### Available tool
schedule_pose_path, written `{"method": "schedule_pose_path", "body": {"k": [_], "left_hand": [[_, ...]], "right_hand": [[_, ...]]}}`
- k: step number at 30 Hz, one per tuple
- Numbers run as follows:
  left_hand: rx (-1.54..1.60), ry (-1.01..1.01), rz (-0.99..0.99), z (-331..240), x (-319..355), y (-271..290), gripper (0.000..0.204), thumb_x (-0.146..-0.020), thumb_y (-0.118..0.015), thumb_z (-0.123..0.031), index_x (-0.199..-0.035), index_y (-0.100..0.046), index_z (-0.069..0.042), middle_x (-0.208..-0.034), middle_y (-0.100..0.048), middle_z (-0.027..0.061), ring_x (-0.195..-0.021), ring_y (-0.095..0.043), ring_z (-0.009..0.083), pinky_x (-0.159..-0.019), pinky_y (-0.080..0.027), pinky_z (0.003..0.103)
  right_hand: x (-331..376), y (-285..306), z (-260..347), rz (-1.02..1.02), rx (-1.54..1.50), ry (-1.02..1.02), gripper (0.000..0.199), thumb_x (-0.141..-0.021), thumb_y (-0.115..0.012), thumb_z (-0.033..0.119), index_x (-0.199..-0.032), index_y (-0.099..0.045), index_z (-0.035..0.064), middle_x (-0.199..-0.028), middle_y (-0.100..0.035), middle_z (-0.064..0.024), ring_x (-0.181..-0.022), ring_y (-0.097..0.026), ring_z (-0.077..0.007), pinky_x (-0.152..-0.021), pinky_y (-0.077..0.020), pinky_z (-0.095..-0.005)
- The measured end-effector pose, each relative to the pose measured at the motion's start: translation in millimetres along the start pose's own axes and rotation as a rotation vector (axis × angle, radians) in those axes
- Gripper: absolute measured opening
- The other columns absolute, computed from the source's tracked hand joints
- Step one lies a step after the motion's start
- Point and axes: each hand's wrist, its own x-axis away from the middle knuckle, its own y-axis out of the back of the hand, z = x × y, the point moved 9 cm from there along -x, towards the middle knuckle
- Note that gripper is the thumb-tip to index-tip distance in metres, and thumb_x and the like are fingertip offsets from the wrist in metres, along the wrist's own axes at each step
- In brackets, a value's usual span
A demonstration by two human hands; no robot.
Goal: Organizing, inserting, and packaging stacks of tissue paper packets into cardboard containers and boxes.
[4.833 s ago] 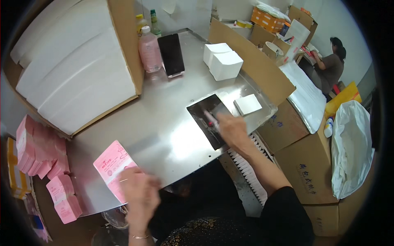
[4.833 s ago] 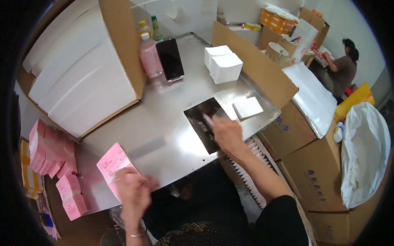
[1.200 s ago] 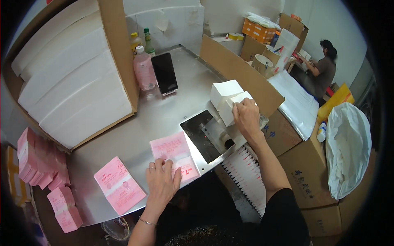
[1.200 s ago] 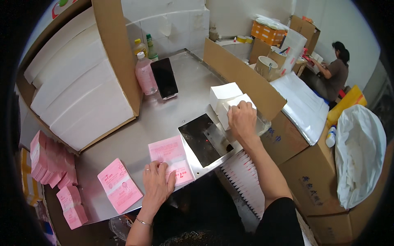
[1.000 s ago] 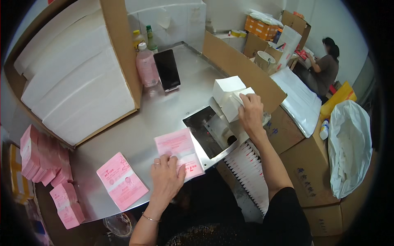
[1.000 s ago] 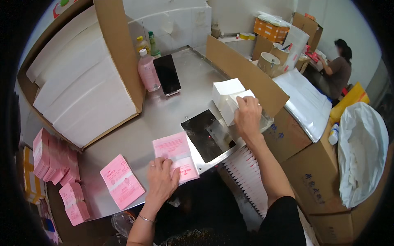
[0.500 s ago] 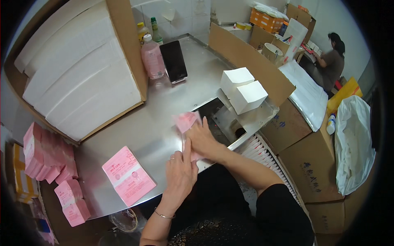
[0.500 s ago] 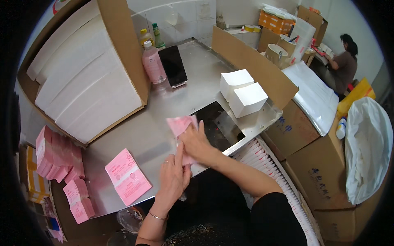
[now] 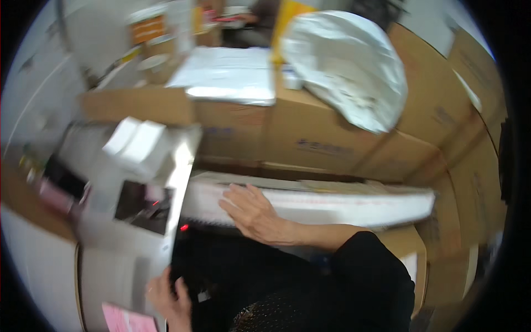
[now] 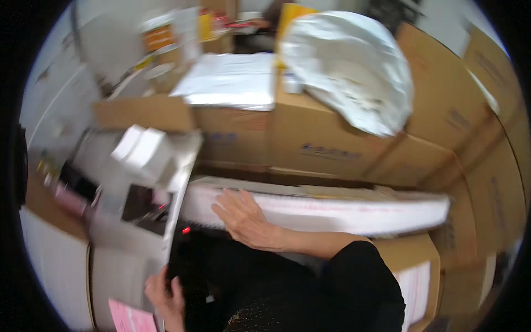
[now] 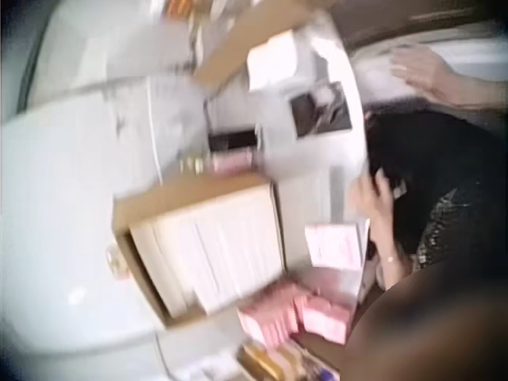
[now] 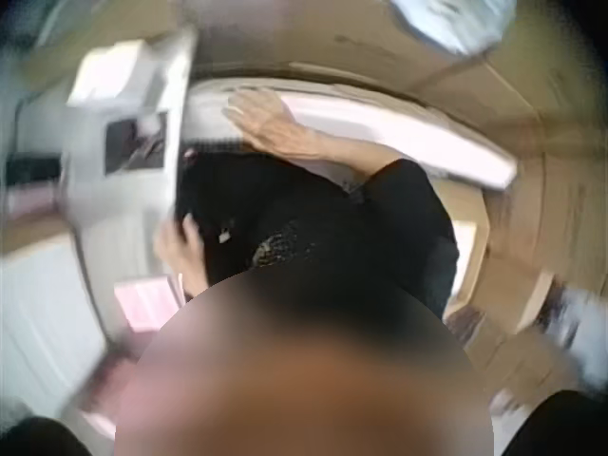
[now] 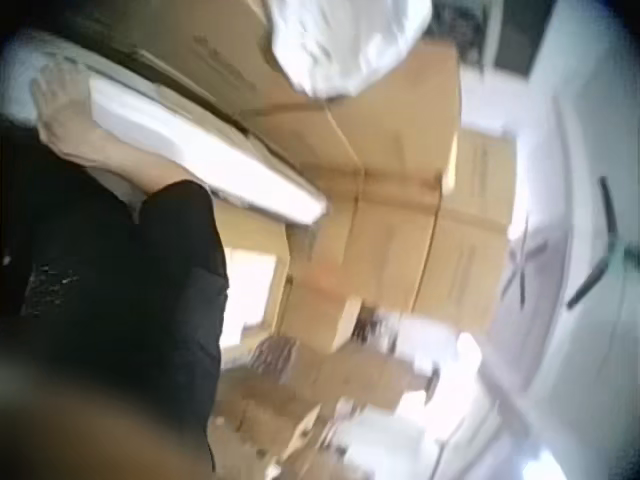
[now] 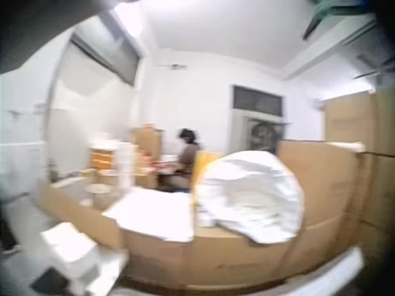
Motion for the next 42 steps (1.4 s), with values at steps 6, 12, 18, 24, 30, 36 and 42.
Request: {"method": "schedule_pose_path", "body": {"k": [6, 12, 18, 24, 30, 36, 42], "left_hand": [[0.088, 0.110, 0.123, 8.0, -9.0, -13.7, 0.036, -0.093, -0.067, -0.032, -0.111, -0.067, -0.001, -0.096, -0.066, 0.0251, -0.087, -0.061, 0.0433, -0.081, -0.050, 0.049], [0.035, 0.016, -0.043, 1.1, -23.2, -15.4, 0.028, -0.090, -0.070, -0.028, -0.099, -0.070, -0.001, -0.082, -0.067, 0.0179, -0.074, -0.063, 0.0360, -0.071, -0.051, 0.045], [-0.081, -0.014, -0.257, 2.2, -14.8, -7.0, 0.017, -0.088, -0.073, -0.024, -0.093, -0.073, -0.007, -0.075, -0.067, 0.0126, -0.062, -0.062, 0.0297, -0.058, -0.050, 0.039], [-0.081, 0.034, -0.129, 12.9, -17.0, -3.5, 0.023, -0.090, -0.070, -0.026, -0.105, -0.074, -0.009, -0.079, -0.068, 0.0145, -0.065, -0.064, 0.0298, -0.061, -0.050, 0.041], [0.139, 0.055, 0.078, -32.9, -34.5, -6.3, 0.028, -0.095, -0.064, -0.023, -0.114, -0.071, -0.004, -0.089, -0.070, 0.0188, -0.080, -0.066, 0.0311, -0.076, -0.052, 0.038], [0.466, -0.297, 0.318, -101.6, -41.3, -88.3, 0.025, -0.086, -0.065, 0.002, -0.111, -0.066, 0.001, -0.075, -0.051, 0.0069, -0.067, -0.051, 0.0150, -0.061, -0.043, 0.027], [0.689, -0.568, 0.729, -247.6, -18.5, -140.2, 0.026, -0.084, -0.071, -0.003, -0.110, -0.068, -0.004, -0.084, -0.059, 0.0118, -0.072, -0.060, 0.0255, -0.062, -0.049, 0.034]], "right_hand": [[170.9, 74.9, -106.8, -0.033, 0.433, -0.711, 0.082, -0.071, -0.067, 0.009, -0.148, -0.039, 0.0026, -0.151, -0.028, -0.0324, -0.143, -0.021, -0.0528, -0.105, -0.0237, -0.0718], [212.7, 79.0, -115.2, -0.252, 0.443, -0.797, 0.086, -0.068, -0.064, 0.015, -0.150, -0.038, 0.0065, -0.155, -0.025, -0.0303, -0.145, -0.018, -0.0515, -0.105, -0.0206, -0.0740], [214.1, 74.7, -117.6, -0.251, 0.454, -0.697, 0.077, -0.072, -0.062, 0.013, -0.146, -0.042, 0.0050, -0.154, -0.026, -0.0306, -0.145, -0.021, -0.0512, -0.108, -0.0204, -0.0715], [245.1, 128.3, -128.3, -0.431, 0.484, -0.669, 0.060, -0.078, -0.069, 0.016, -0.133, -0.053, 0.0009, -0.140, -0.046, -0.0257, -0.132, -0.041, -0.0441, -0.105, -0.0360, -0.0514], [364.5, 172.9, -158.1, -0.681, 0.512, -1.210, 0.057, -0.079, -0.074, 0.019, -0.126, -0.052, -0.0036, -0.119, -0.054, -0.0243, -0.110, -0.049, -0.0411, -0.096, -0.0401, -0.0494], [398.8, 153.3, -154.6, -0.614, 0.364, -1.348, 0.061, -0.077, -0.078, 0.025, -0.122, -0.051, -0.0043, -0.111, -0.055, -0.0257, -0.104, -0.051, -0.0418, -0.091, -0.0436, -0.0485], [385.4, 158.4, -149.8, -0.426, 0.386, -1.405, 0.067, -0.073, -0.078, 0.026, -0.127, -0.050, -0.0038, -0.111, -0.056, -0.0251, -0.106, -0.052, -0.0422, -0.091, -0.0458, -0.0481]]}}
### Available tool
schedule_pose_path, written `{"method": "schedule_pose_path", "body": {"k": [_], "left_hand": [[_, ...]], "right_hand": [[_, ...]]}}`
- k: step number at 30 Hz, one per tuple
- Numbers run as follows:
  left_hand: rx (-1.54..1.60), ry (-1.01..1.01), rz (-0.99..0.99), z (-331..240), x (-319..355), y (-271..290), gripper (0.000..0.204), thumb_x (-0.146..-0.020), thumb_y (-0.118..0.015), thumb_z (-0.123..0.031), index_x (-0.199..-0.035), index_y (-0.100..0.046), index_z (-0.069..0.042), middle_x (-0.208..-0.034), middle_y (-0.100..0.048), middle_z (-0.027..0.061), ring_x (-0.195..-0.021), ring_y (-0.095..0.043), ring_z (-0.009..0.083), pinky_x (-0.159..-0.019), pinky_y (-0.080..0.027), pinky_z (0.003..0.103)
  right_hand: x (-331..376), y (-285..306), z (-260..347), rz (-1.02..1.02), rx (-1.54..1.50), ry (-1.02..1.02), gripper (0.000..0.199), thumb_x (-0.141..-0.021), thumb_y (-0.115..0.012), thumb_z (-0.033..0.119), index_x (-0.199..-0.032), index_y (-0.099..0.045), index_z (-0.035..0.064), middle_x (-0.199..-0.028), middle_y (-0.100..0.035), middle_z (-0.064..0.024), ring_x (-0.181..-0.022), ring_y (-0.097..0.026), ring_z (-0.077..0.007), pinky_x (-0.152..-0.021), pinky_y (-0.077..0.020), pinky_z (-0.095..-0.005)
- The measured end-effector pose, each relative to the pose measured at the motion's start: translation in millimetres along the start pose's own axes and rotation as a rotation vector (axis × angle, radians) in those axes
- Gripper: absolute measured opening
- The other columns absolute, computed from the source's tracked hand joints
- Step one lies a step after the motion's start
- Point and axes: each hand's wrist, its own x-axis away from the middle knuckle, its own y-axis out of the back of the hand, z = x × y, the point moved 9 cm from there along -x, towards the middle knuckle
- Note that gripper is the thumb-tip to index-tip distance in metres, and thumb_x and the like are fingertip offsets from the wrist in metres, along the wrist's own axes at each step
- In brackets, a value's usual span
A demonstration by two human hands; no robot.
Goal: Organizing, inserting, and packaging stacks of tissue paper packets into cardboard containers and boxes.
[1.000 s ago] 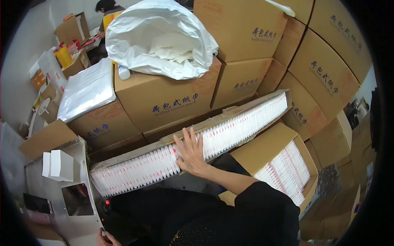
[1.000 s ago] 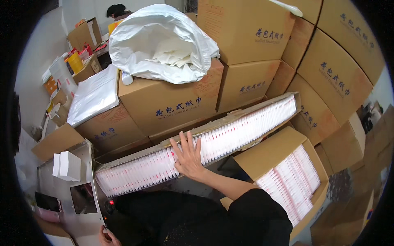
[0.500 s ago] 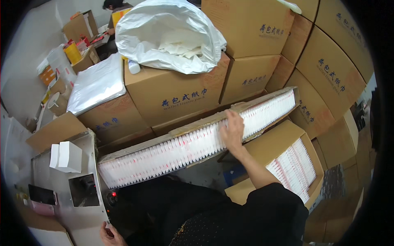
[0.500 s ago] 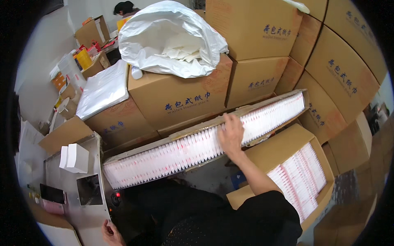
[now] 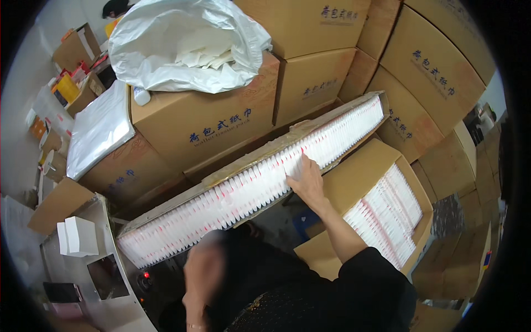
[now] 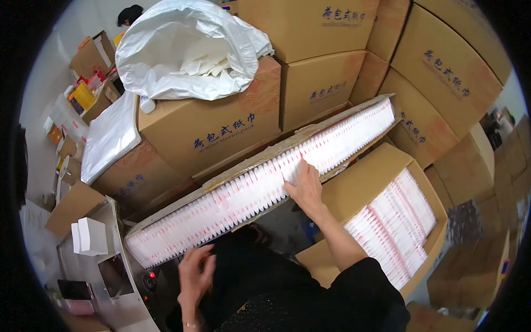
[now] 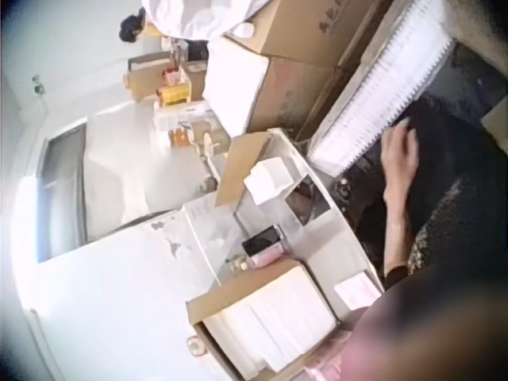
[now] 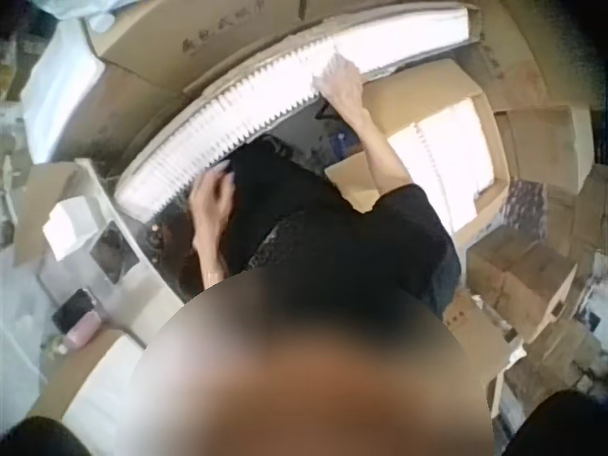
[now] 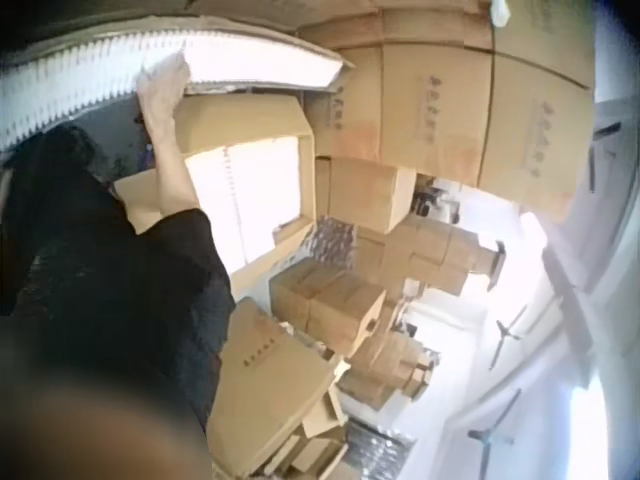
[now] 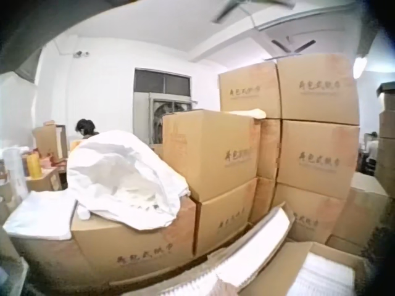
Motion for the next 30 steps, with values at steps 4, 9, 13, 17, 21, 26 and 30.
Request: {"method": "schedule_pose_path", "body": {"k": [4, 9, 13, 17, 21, 26, 30], "left_hand": [[0.133, -0.202, 0.247, -32.2, -44.8, -82.3, 0.051, -0.082, -0.073, -0.013, -0.129, -0.058, 0.000, -0.128, -0.050, 0.0229, -0.119, -0.050, 0.0390, -0.102, -0.043, 0.042], [0.162, -0.258, 0.206, -50.0, -83.7, -157.6, 0.073, -0.081, -0.072, -0.011, -0.144, -0.039, 0.005, -0.153, -0.024, 0.0272, -0.134, -0.035, 0.0453, -0.111, -0.032, 0.050], [0.062, -0.257, 0.002, -49.6, -94.1, -179.7, 0.081, -0.079, -0.071, -0.009, -0.144, -0.029, 0.014, -0.156, -0.015, 0.0338, -0.137, -0.028, 0.0503, -0.113, -0.024, 0.054], [0.051, -0.247, -0.107, -56.8, -90.7, -186.5, 0.080, -0.076, -0.070, -0.004, -0.142, -0.029, 0.015, -0.154, -0.018, 0.0360, -0.135, -0.028, 0.0518, -0.112, -0.026, 0.054], [0.011, -0.182, -0.148, -56.3, -85.5, -201.7, 0.083, -0.075, -0.069, -0.003, -0.144, -0.026, 0.015, -0.154, -0.019, 0.0361, -0.132, -0.030, 0.0530, -0.112, -0.027, 0.054], [0.053, -0.101, -0.157, -48.8, -96.2, -208.5, 0.090, -0.081, -0.065, -0.004, -0.150, -0.011, 0.012, -0.154, -0.016, 0.0377, -0.141, -0.023, 0.0503, -0.116, -0.025, 0.052], [0.433, 0.103, -0.163, -39.5, -96.1, -200.8, 0.098, -0.086, -0.061, -0.005, -0.154, 0.009, 0.002, -0.152, -0.026, 0.0367, -0.140, -0.036, 0.0416, -0.110, -0.037, 0.042]], "right_hand": [[-3.1, -10.8, -2.9, -0.125, 0.034, 0.027, 0.071, -0.070, -0.078, 0.025, -0.129, -0.049, -0.0028, -0.109, -0.058, -0.0228, -0.106, -0.053, -0.0410, -0.091, -0.0464, -0.0482], [-4.5, -11.5, -10.3, -0.146, 0.020, 0.028, 0.067, -0.066, -0.075, 0.022, -0.124, -0.052, -0.0009, -0.105, -0.059, -0.0212, -0.102, -0.056, -0.0401, -0.088, -0.0475, -0.0475], [-5.3, -9.1, -5.3, -0.140, -0.004, 0.039, 0.066, -0.066, -0.075, 0.022, -0.124, -0.053, -0.0008, -0.104, -0.059, -0.0209, -0.101, -0.056, -0.0403, -0.087, -0.0480, -0.0472], [-3.3, -9.8, 1.7, -0.183, 0.006, 0.051, 0.065, -0.067, -0.076, 0.022, -0.124, -0.054, -0.0007, -0.102, -0.059, -0.0212, -0.100, -0.056, -0.0404, -0.085, -0.0484, -0.0471], [-4.7, -7.1, -1.4, -0.191, 0.022, 0.073, 0.064, -0.069, -0.075, 0.021, -0.125, -0.053, -0.0018, -0.101, -0.059, -0.0216, -0.097, -0.056, -0.0411, -0.085, -0.0479, -0.0479], [-3.3, -11.5, -2.2, -0.158, 0.008, 0.058, 0.065, -0.070, -0.075, 0.021, -0.126, -0.052, -0.0019, -0.108, -0.059, -0.0231, -0.102, -0.056, -0.0418, -0.089, -0.0468, -0.0484], [-3.7, -7.8, -0.4, -0.199, -0.007, 0.107, 0.064, -0.068, -0.075, 0.019, -0.124, -0.052, -0.0029, -0.102, -0.058, -0.0233, -0.097, -0.055, -0.0424, -0.085, -0.0468, -0.0498]]}}
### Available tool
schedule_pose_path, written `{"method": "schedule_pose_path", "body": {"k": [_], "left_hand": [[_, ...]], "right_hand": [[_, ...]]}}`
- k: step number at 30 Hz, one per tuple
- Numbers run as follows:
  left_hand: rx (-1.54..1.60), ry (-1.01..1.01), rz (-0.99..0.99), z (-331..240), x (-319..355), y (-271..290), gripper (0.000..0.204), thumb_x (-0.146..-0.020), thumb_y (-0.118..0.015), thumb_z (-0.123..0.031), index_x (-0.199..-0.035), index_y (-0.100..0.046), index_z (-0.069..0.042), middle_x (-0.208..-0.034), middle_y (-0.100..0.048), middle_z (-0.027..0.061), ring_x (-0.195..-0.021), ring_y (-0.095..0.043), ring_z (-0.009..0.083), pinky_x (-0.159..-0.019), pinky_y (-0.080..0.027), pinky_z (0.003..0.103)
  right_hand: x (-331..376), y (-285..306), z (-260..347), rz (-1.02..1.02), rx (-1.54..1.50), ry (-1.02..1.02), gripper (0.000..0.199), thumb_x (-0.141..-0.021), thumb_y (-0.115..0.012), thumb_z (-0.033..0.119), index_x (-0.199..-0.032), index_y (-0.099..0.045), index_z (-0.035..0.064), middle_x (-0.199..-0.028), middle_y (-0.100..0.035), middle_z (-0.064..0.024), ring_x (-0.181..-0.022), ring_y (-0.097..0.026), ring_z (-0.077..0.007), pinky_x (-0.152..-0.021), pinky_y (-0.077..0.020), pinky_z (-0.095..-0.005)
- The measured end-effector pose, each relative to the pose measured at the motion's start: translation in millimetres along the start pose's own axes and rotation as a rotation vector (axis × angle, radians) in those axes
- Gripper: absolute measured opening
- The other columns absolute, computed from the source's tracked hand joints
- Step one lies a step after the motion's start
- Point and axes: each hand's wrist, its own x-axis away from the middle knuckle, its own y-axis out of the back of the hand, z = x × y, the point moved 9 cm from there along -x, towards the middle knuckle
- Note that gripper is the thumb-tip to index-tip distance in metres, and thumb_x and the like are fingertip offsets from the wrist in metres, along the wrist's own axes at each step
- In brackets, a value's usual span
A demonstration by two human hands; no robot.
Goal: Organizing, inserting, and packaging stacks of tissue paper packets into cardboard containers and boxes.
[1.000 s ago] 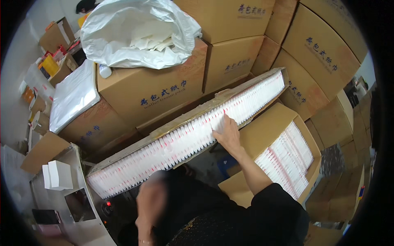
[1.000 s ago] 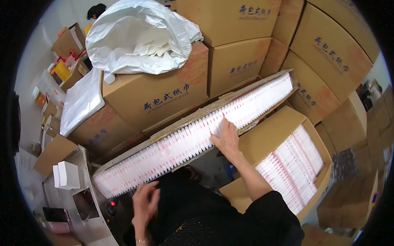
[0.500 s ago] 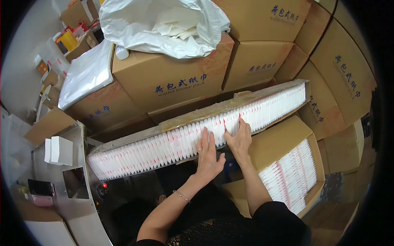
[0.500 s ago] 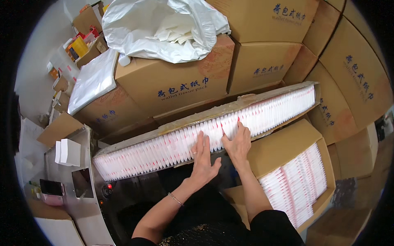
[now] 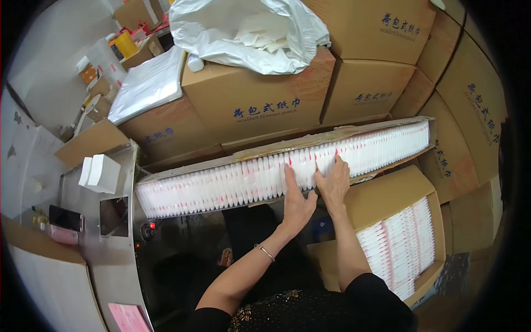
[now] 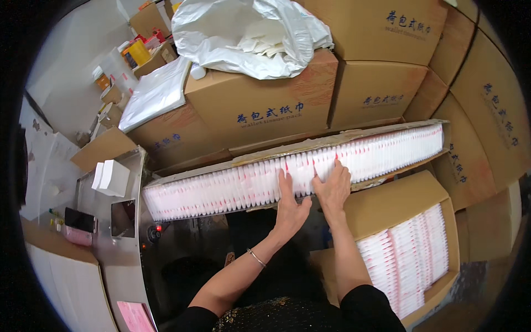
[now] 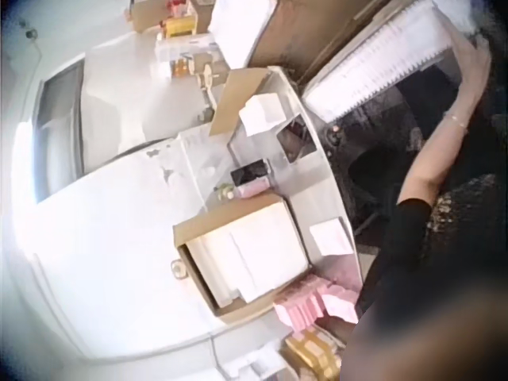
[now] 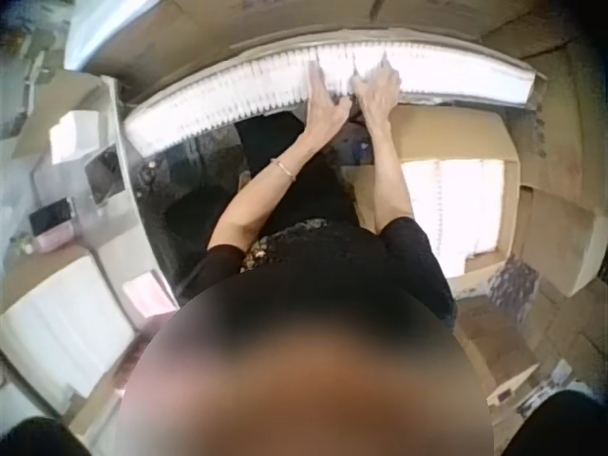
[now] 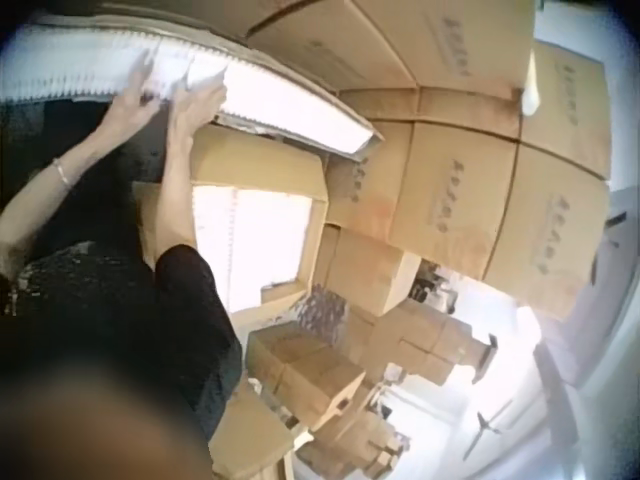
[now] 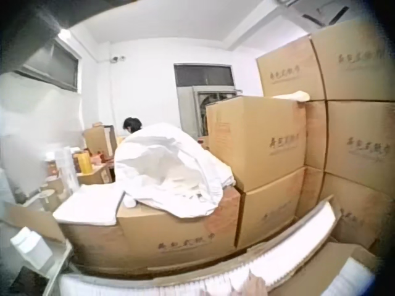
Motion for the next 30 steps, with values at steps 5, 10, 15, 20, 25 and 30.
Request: {"method": "schedule_pose_path", "body": {"k": [5, 10, 15, 20, 25, 30], "left_hand": [[0.269, 0.170, -0.038, 16.2, -2.5, 20.2, 0.101, -0.091, -0.060, -0.009, -0.153, 0.020, -0.002, -0.137, -0.050, 0.0310, -0.112, -0.060, 0.0266, -0.093, -0.051, 0.033], [0.239, 0.275, -0.099, 27.3, -4.4, 35.1, 0.096, -0.086, -0.060, -0.008, -0.153, 0.008, 0.006, -0.108, -0.066, 0.0286, -0.100, -0.066, 0.0354, -0.089, -0.051, 0.038], [-0.467, 0.145, -0.198, 17.5, 2.2, 63.5, 0.082, -0.078, -0.067, -0.010, -0.149, -0.028, 0.003, -0.121, -0.052, 0.0285, -0.110, -0.052, 0.0444, -0.090, -0.041, 0.053], [-0.814, -0.141, -0.352, -3.1, 16.3, 77.9, 0.064, -0.073, -0.070, -0.006, -0.134, -0.054, -0.004, -0.153, -0.017, 0.0353, -0.131, -0.027, 0.0538, -0.102, -0.025, 0.060], [-0.693, -0.167, -0.320, 3.9, 20.7, 86.2, 0.060, -0.074, -0.069, -0.004, -0.132, -0.055, -0.001, -0.155, -0.010, 0.0374, -0.135, -0.024, 0.0556, -0.106, -0.025, 0.061], [-0.287, 0.010, -0.333, 25.4, 28.5, 118.0, 0.079, -0.078, -0.065, -0.006, -0.145, -0.026, 0.009, -0.138, -0.039, 0.0422, -0.124, -0.045, 0.0528, -0.106, -0.037, 0.052]], "right_hand": [[-1.0, -1.1, -2.0, -0.007, 0.002, 0.031, 0.064, -0.068, -0.076, 0.020, -0.124, -0.052, -0.0027, -0.102, -0.058, -0.0234, -0.098, -0.055, -0.0424, -0.085, -0.0467, -0.0496], [-1.2, -2.0, 1.5, 0.002, 0.030, 0.024, 0.065, -0.068, -0.076, 0.021, -0.123, -0.052, -0.0031, -0.104, -0.059, -0.0231, -0.100, -0.055, -0.0415, -0.086, -0.0469, -0.0488], [-0.6, -2.5, -1.9, 0.022, 0.032, 0.012, 0.065, -0.069, -0.076, 0.022, -0.124, -0.052, -0.0041, -0.105, -0.059, -0.0235, -0.100, -0.055, -0.0411, -0.087, -0.0465, -0.0485], [-1.4, -1.5, 0.2, 0.036, 0.017, 0.004, 0.066, -0.070, -0.075, 0.021, -0.125, -0.052, -0.0060, -0.107, -0.058, -0.0248, -0.102, -0.054, -0.0412, -0.089, -0.0447, -0.0486], [-1.7, -4.0, 0.0, 0.051, 0.017, -0.010, 0.067, -0.070, -0.074, 0.022, -0.126, -0.051, -0.0062, -0.110, -0.058, -0.0253, -0.103, -0.054, -0.0413, -0.091, -0.0444, -0.0486], [-2.9, -6.6, -2.3, 0.025, 0.027, 0.019, 0.067, -0.070, -0.074, 0.024, -0.125, -0.051, -0.0064, -0.109, -0.058, -0.0254, -0.103, -0.054, -0.0419, -0.091, -0.0451, -0.0483]]}}
